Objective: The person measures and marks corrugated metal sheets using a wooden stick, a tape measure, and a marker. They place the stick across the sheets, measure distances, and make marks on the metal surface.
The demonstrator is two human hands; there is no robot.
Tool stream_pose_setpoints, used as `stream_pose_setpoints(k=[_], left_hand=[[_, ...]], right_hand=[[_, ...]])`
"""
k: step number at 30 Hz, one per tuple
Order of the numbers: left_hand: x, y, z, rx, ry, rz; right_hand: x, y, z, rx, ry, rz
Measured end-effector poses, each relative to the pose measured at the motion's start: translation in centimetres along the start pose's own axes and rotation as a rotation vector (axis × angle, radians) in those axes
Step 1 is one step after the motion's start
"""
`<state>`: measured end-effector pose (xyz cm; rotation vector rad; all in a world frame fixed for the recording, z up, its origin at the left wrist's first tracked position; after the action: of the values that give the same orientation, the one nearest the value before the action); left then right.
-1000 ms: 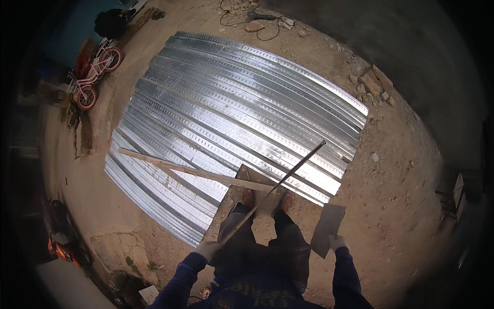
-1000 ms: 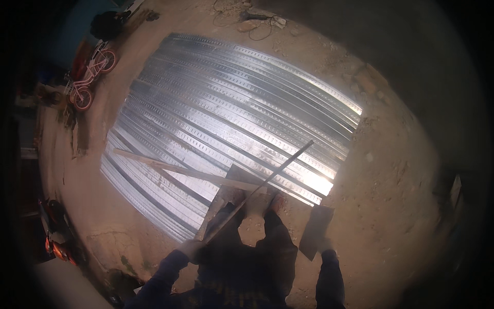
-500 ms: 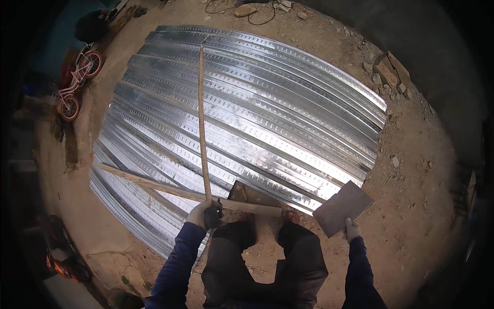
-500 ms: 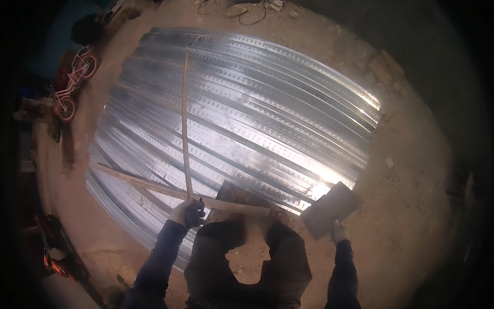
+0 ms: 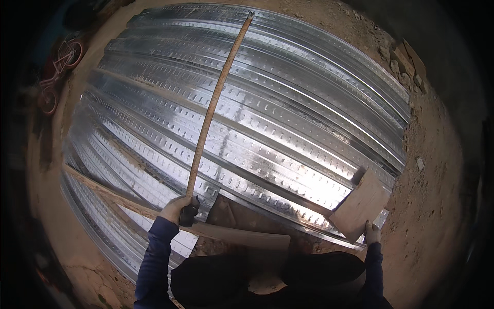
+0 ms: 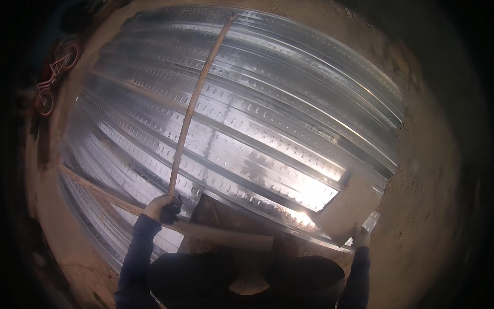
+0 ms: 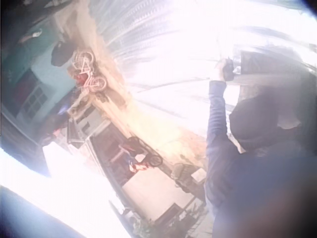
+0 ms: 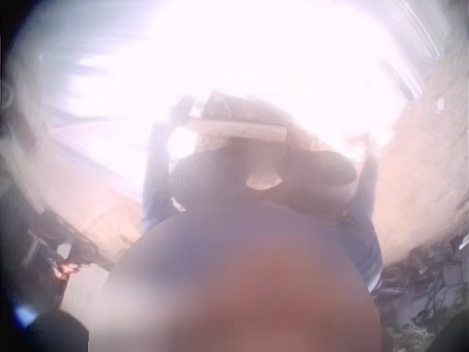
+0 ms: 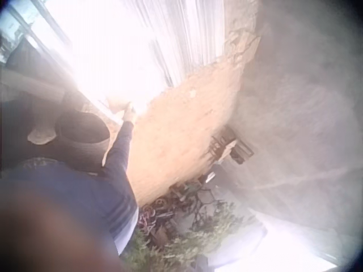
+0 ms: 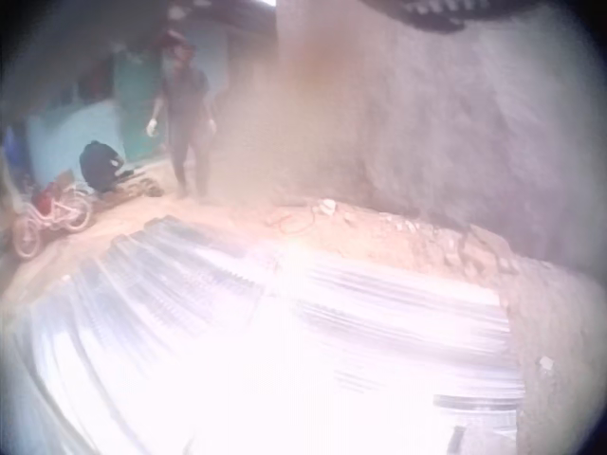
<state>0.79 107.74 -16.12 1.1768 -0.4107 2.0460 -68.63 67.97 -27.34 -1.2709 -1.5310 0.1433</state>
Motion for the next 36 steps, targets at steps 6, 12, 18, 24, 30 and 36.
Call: stream_pose_setpoints(k=[6,12,18,24,30,36], left_hand=[[0.0,-0.7,-2.1,-0.003,0.047,0.004],[1.4,-1.2,-4.0,-0.112,0.014,-0.018],[1.3,-2.9,-8.4,-0.064,-0.162,0.003],[-1.4,-6.9,-14.8,0.011,-0.147,-0.131],[2.3,-1.6,-10.4,-0.201,-0.082,0.043],[2.8,-3.1,-10.1,-0.386,0.102,-0.045]], right_hand=[[2.8,1.8,-3.8,0.276,-0.300,0.465],[7.1,6.3,-10.5,0.516,-0.497,0.468],[6.1,6.6,-8.6,0.492,-0.514,0.451],[7.3,6.7,-10.5,0.533,-0.570,0.452],[13.7,12.2,-15.8,0.534,-1.079,0.154],[20.9,23.6,-17.1,0.843,-1.291,-0.802]])
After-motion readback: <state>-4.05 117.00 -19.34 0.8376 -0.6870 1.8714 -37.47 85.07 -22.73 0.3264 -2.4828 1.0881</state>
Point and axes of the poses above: each hand's wrist, its own x-axis away from the middle knuckle, its own y-axis out of the palm, z = x × y, the point moved 1 cm from there along -x, towards the middle knuckle, and after that the axes turned 5 degrees about -x, right-handed, at the moved point
